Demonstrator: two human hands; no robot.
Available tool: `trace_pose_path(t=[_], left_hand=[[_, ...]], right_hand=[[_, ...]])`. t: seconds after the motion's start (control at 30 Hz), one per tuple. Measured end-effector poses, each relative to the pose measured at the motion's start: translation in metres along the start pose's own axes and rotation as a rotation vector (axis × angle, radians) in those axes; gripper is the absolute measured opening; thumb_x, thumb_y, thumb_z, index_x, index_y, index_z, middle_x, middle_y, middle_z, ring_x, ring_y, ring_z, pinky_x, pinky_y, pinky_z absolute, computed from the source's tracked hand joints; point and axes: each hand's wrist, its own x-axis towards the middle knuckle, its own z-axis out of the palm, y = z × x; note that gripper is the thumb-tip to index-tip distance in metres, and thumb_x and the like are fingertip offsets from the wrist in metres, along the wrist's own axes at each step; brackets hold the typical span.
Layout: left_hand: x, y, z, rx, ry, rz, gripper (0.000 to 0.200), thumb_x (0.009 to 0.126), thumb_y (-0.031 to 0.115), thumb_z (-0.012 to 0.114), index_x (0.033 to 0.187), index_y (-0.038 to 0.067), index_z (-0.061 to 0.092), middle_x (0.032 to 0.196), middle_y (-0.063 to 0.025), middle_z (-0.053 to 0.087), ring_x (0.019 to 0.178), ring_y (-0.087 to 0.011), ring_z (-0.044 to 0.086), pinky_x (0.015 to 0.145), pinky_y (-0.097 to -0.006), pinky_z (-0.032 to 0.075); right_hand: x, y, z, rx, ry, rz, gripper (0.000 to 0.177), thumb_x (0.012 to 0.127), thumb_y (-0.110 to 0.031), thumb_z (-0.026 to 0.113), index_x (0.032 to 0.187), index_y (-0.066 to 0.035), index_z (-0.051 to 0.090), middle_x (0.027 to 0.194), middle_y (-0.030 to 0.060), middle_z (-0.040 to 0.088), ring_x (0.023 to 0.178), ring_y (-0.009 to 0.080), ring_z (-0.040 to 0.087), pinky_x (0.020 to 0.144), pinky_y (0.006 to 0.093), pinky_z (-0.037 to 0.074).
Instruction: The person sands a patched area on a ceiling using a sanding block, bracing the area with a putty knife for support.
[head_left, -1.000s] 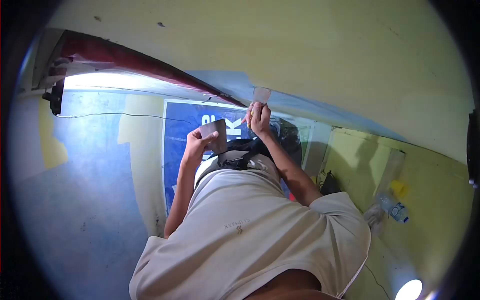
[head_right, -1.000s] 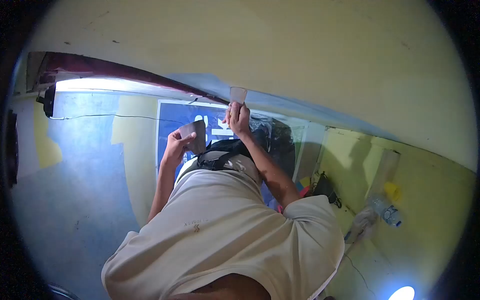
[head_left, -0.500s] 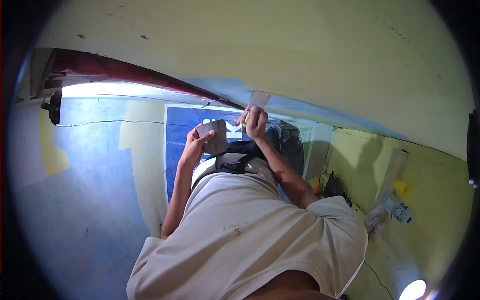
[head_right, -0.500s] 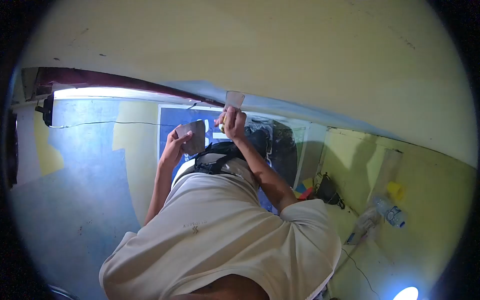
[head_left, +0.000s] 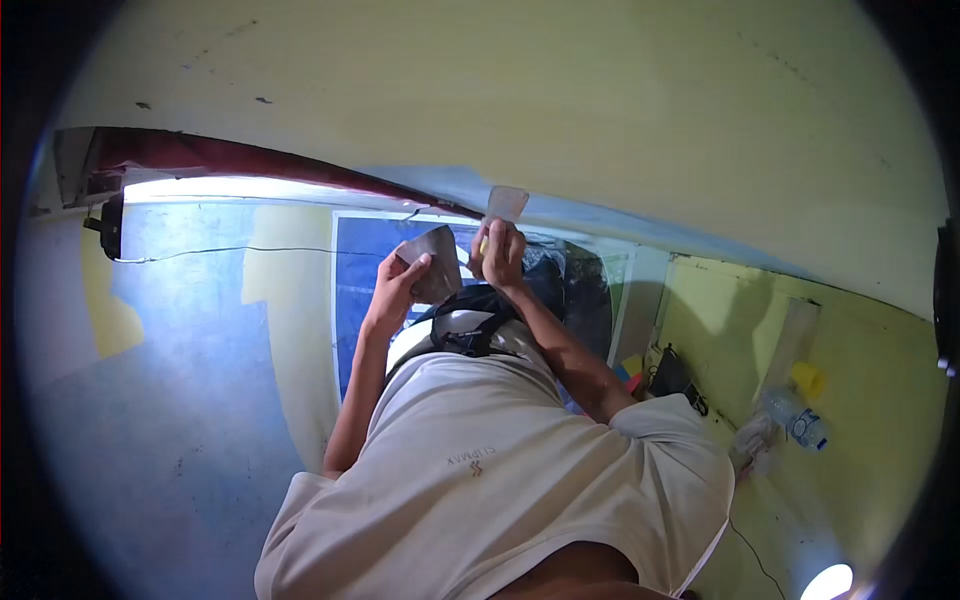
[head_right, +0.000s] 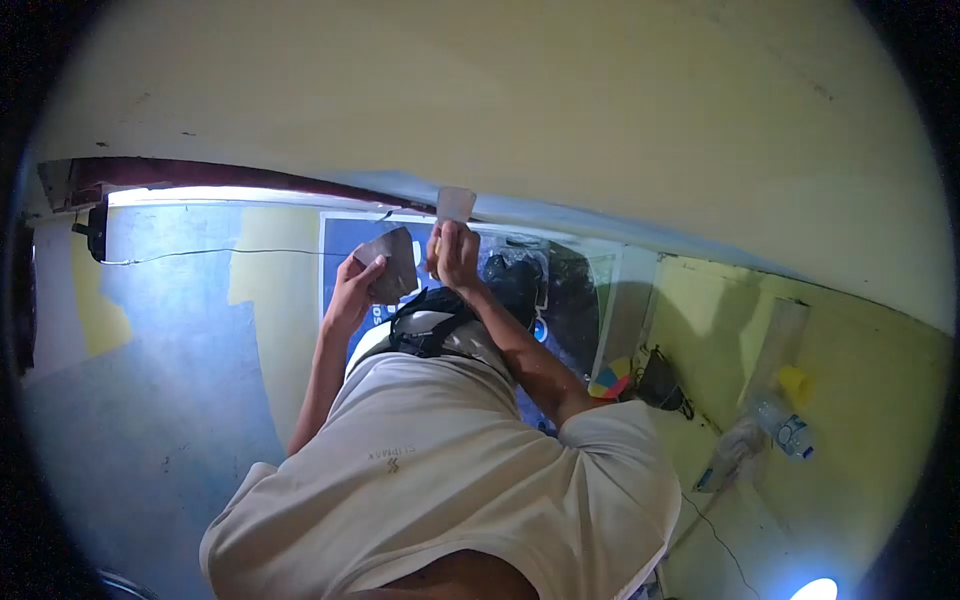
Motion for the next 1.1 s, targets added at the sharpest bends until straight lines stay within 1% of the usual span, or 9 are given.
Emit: trace_pose_path(t=[0.07, 0.1, 0.3, 0.4, 0.5, 0.63, 0.93, 1.0, 1.1], left_hand=[[-0.001, 0.004, 0.006, -0.006, 0.007, 0.003, 0.027, 0.098, 0.016, 0.066, 0.121, 0.004, 0.058, 0.104, -0.0061, 0.067, 0.09, -0.0172, 0.07, 0.07, -0.0384, 0.064], [-0.001, 0.005, 0.006, -0.012, -0.01, -0.001, 0.027, 0.098, 0.016, 0.066, 0.121, 0.004, 0.058, 0.104, -0.0061, 0.067, 0.09, -0.0174, 0.07, 0.07, -0.0388, 0.064], [-0.003, 0.002, 0.006, 0.001, 0.015, 0.018, 0.029, 0.098, 0.017, 0.067, 0.122, 0.003, 0.057, 0.104, -0.0056, 0.067, 0.09, -0.0175, 0.071, 0.068, -0.0412, 0.065], [-0.007, 0.005, 0.01, -0.017, 0.005, -0.013, 0.029, 0.097, 0.017, 0.068, 0.12, 0.004, 0.058, 0.103, -0.0052, 0.066, 0.088, -0.0165, 0.07, 0.067, -0.0399, 0.064], [-0.008, 0.002, 0.007, -0.02, -0.019, 0.035, 0.028, 0.097, 0.018, 0.068, 0.119, 0.004, 0.058, 0.101, -0.0046, 0.066, 0.086, -0.0155, 0.069, 0.066, -0.0388, 0.064], [-0.012, -0.003, 0.003, -0.028, 0.024, 0.025, 0.026, 0.097, 0.017, 0.068, 0.118, 0.005, 0.058, 0.099, -0.0038, 0.066, 0.086, -0.0148, 0.069, 0.068, -0.0378, 0.064], [-0.017, -0.002, 0.004, -0.014, 0.013, 0.012, 0.028, 0.098, 0.018, 0.067, 0.12, 0.004, 0.058, 0.104, -0.0053, 0.066, 0.09, -0.0157, 0.069, 0.072, -0.0381, 0.063], [-0.016, -0.001, 0.0, -0.018, 0.016, 0.027, 0.027, 0.098, 0.017, 0.067, 0.12, 0.004, 0.058, 0.105, -0.0055, 0.066, 0.092, -0.0155, 0.068, 0.075, -0.037, 0.063], [-0.016, -0.002, 0.005, -0.053, 0.04, 0.023, 0.026, 0.098, 0.014, 0.066, 0.12, 0.004, 0.058, 0.107, -0.0059, 0.066, 0.097, -0.015, 0.067, 0.081, -0.0344, 0.061]], right_hand=[[0.004, -0.019, 0.003, 0.031, -0.035, 0.029, 0.06, 0.108, -0.046, 0.032, 0.069, -0.005, 0.053, 0.05, 0.0061, 0.052, 0.04, 0.0156, 0.054, 0.039, 0.0284, 0.044], [0.003, 0.008, 0.001, 0.053, 0.012, 0.05, 0.042, 0.109, -0.037, 0.039, 0.087, -0.003, 0.052, 0.052, 0.0046, 0.052, 0.039, 0.0123, 0.052, 0.038, 0.0268, 0.041], [0.002, -0.022, 0.014, 0.042, 0.01, -0.087, 0.045, 0.109, -0.038, 0.038, 0.083, -0.005, 0.053, 0.052, 0.0031, 0.052, 0.039, 0.0122, 0.052, 0.038, 0.0267, 0.04], [0.002, -0.006, 0.007, 0.007, -0.01, 0.054, 0.045, 0.109, -0.036, 0.037, 0.083, -0.004, 0.054, 0.053, 0.0021, 0.051, 0.042, 0.0105, 0.052, 0.04, 0.0263, 0.039], [-0.005, 0.0, 0.02, -0.004, 0.104, -0.089, 0.042, 0.11, -0.033, 0.035, 0.085, -0.005, 0.053, 0.054, 0.0045, 0.053, 0.042, 0.0122, 0.052, 0.044, 0.0255, 0.042], [-0.001, -0.004, 0.004, 0.077, -0.012, 0.05, 0.043, 0.11, -0.033, 0.037, 0.085, -0.003, 0.053, 0.052, 0.0036, 0.052, 0.04, 0.0111, 0.05, 0.039, 0.0264, 0.038], [0.005, 0.003, 0.013, -0.054, 0.008, -0.065, 0.053, 0.11, -0.039, 0.033, 0.074, -0.005, 0.052, 0.05, 0.0046, 0.05, 0.041, 0.0141, 0.054, 0.039, 0.0269, 0.041], [-0.001, 0.0, 0.016, 0.072, 0.03, 0.085, 0.051, 0.11, -0.039, 0.033, 0.076, -0.005, 0.052, 0.05, 0.0035, 0.049, 0.04, 0.0142, 0.053, 0.039, 0.0263, 0.04], [0.007, -0.016, 0.026, 0.078, 0.002, -0.125, 0.041, 0.11, -0.03, 0.039, 0.081, -0.004, 0.053, 0.049, 0.0023, 0.049, 0.037, 0.011, 0.051, 0.037, 0.0268, 0.039]])
